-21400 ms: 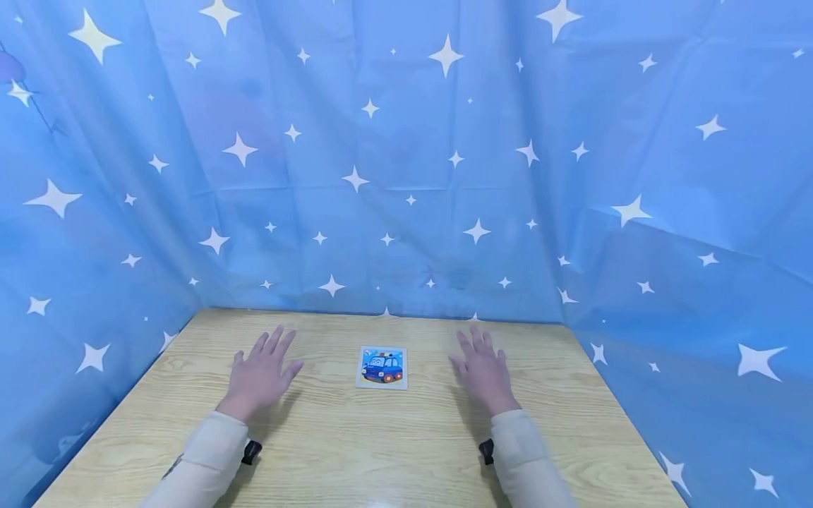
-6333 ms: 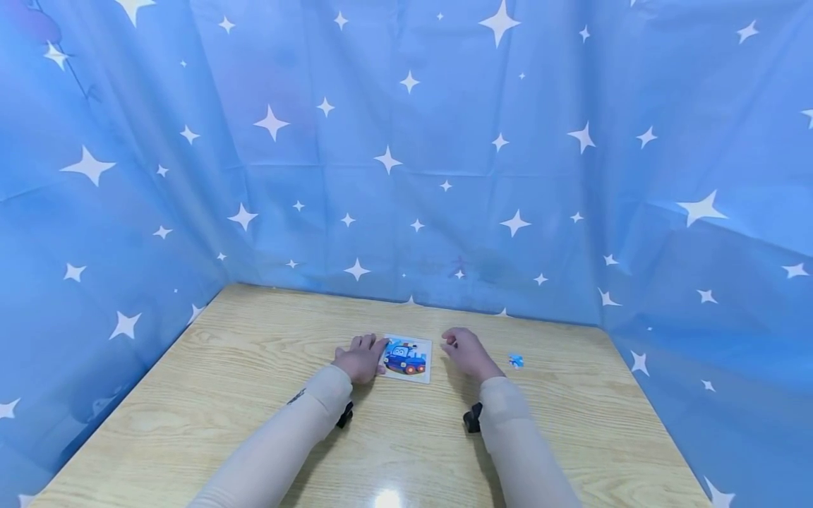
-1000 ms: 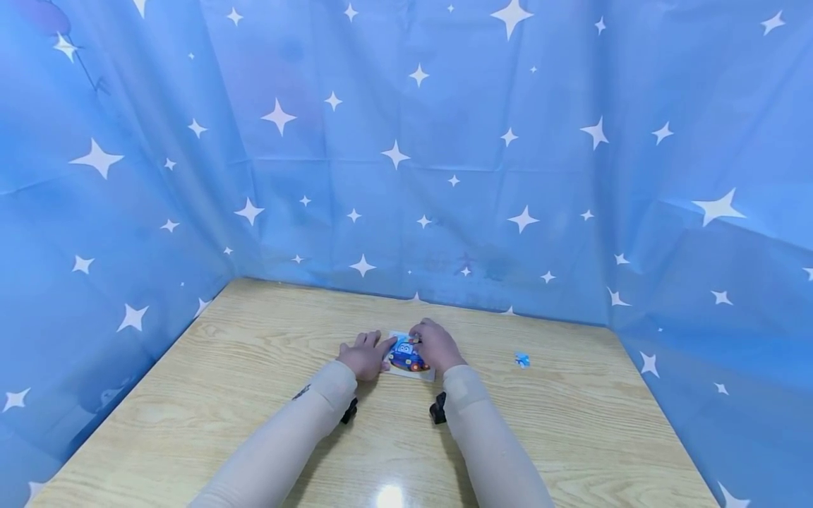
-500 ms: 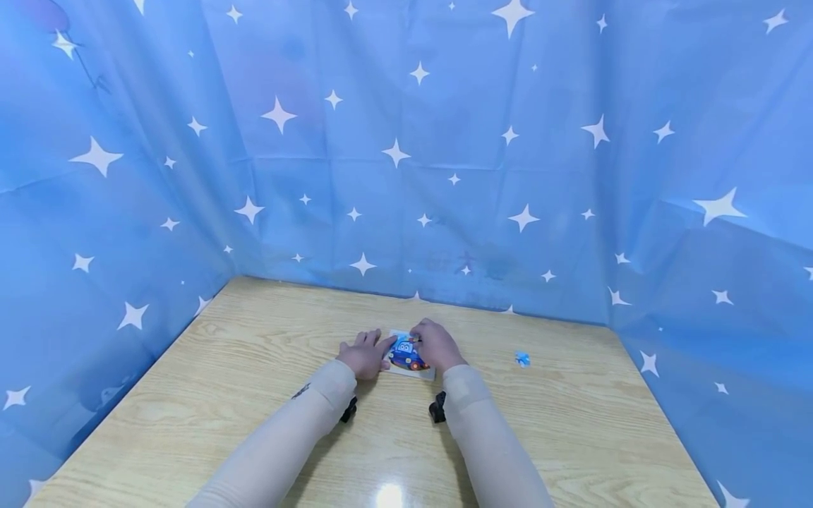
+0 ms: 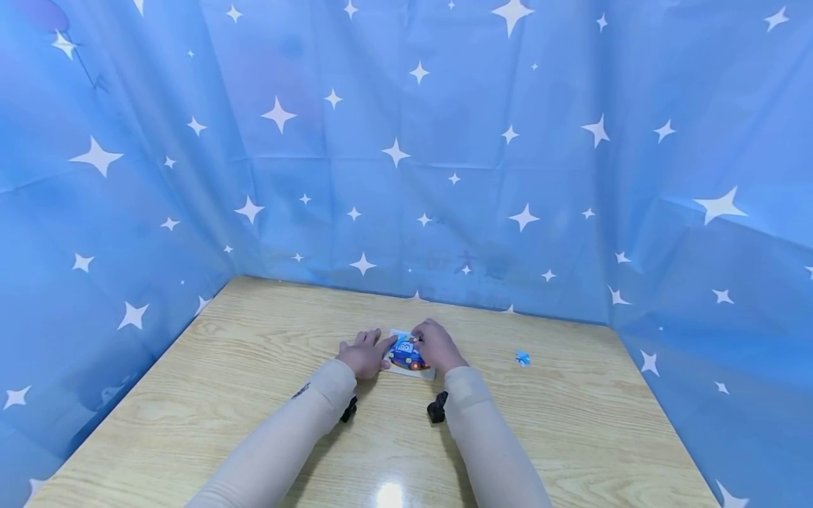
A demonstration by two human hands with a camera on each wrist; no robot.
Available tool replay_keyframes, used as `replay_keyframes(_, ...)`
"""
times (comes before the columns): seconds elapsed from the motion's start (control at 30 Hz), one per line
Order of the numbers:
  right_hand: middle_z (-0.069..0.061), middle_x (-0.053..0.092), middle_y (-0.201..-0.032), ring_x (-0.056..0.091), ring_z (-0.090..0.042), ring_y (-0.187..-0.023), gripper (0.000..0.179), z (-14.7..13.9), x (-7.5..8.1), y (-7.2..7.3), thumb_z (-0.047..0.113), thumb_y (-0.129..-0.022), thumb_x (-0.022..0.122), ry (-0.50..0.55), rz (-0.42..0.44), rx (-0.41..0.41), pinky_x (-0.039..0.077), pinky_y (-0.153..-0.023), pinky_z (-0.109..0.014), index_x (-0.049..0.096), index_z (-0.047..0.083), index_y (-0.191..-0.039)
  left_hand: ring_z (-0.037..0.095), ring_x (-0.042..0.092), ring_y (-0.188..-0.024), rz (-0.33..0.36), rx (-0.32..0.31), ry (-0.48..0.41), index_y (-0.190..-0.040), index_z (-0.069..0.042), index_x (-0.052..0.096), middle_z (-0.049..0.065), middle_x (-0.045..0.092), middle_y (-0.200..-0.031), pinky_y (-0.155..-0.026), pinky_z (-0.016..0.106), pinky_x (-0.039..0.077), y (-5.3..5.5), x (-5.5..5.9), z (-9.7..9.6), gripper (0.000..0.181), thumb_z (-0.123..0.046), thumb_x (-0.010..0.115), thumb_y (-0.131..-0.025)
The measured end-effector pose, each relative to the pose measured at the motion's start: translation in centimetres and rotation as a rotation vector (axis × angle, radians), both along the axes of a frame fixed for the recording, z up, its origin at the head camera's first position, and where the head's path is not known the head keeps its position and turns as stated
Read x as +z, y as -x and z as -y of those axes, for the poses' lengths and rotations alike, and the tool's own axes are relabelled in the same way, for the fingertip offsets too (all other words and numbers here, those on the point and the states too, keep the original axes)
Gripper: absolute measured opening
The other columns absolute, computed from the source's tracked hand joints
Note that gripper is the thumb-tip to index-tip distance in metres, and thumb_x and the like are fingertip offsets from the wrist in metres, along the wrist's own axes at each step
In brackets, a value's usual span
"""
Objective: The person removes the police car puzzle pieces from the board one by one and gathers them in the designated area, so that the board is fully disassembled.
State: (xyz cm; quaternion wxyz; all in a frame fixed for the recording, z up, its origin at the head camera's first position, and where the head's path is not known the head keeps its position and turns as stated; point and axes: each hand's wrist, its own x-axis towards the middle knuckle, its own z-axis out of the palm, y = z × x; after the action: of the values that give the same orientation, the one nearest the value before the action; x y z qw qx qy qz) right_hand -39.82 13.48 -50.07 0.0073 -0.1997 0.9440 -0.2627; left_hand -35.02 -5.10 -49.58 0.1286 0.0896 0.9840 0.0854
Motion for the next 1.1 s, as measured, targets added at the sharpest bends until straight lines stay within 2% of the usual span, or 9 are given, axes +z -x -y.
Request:
replay_keyframes(0.13,-0.012,0.065,-0.11,0.064,-0.028,-0.103,0.019,0.1,0.0,0.1,0.0,-0.096,0.066,0.005,0.016,-0.023,0.053,-0.091,-0.046,0.072,0.0,-0.115,0.026,0.026,-0.147,-0.006,-0.001,0.02,-0.161,-0.044,0.023,0.001,0.02,-0.168,-0.1,0.061,0.038,1.2,-1.6,-0.1,0.062,-0.048,0.048,-0.104)
replay_keyframes(0.3,-0.012,0.064,-0.109,0.064,-0.029,-0.102,0.019,0.0,-0.1,0.1,-0.001,-0.096,0.067,0.016,0.032,-0.032,0.053,-0.09,-0.046,0.071,0.0,-0.115,0.025,0.028,-0.145,-0.009,0.005,0.019,-0.161,-0.041,0.025,0.002,0.023,-0.167,-0.099,0.058,0.038,0.1,-0.2,-0.2,0.06,-0.044,0.048,-0.105)
replay_keyframes(0.53,-0.011,0.064,-0.106,0.064,-0.028,-0.099,0.017,-0.1,-0.2,0.3,0.001,-0.096,0.067,0.016,0.021,-0.024,0.054,-0.088,-0.045,0.07,0.0,-0.113,0.025,0.028,-0.147,0.005,0.022,-0.018,-0.162,-0.03,0.028,0.003,0.026,-0.166,-0.099,0.056,0.039,-1.5,2.2,-0.3,0.063,-0.041,0.051,-0.105)
replay_keyframes(0.87,-0.011,0.063,-0.103,0.064,-0.026,-0.095,0.019,-0.2,0.0,-0.1,0.004,-0.097,0.069,0.021,0.035,-0.042,0.054,-0.087,-0.045,0.071,0.003,-0.115,0.023,0.027,-0.148,0.021,0.043,-0.008,-0.162,-0.027,0.029,0.002,0.026,-0.166,-0.102,0.056,0.037,-1.4,2.0,-0.4,0.063,-0.042,0.052,-0.105)
replay_keyframes(1.1,-0.01,0.061,-0.102,0.061,-0.025,-0.095,0.02,-0.9,0.1,-0.3,0.002,-0.098,0.065,0.038,0.048,-0.069,0.053,-0.087,-0.045,0.069,0.003,-0.118,0.024,0.025,-0.149,0.017,0.03,-0.01,-0.162,-0.028,0.028,0.002,0.025,-0.166,-0.103,0.056,0.037,-1.6,2.1,-0.3,0.063,-0.042,0.05,-0.105)
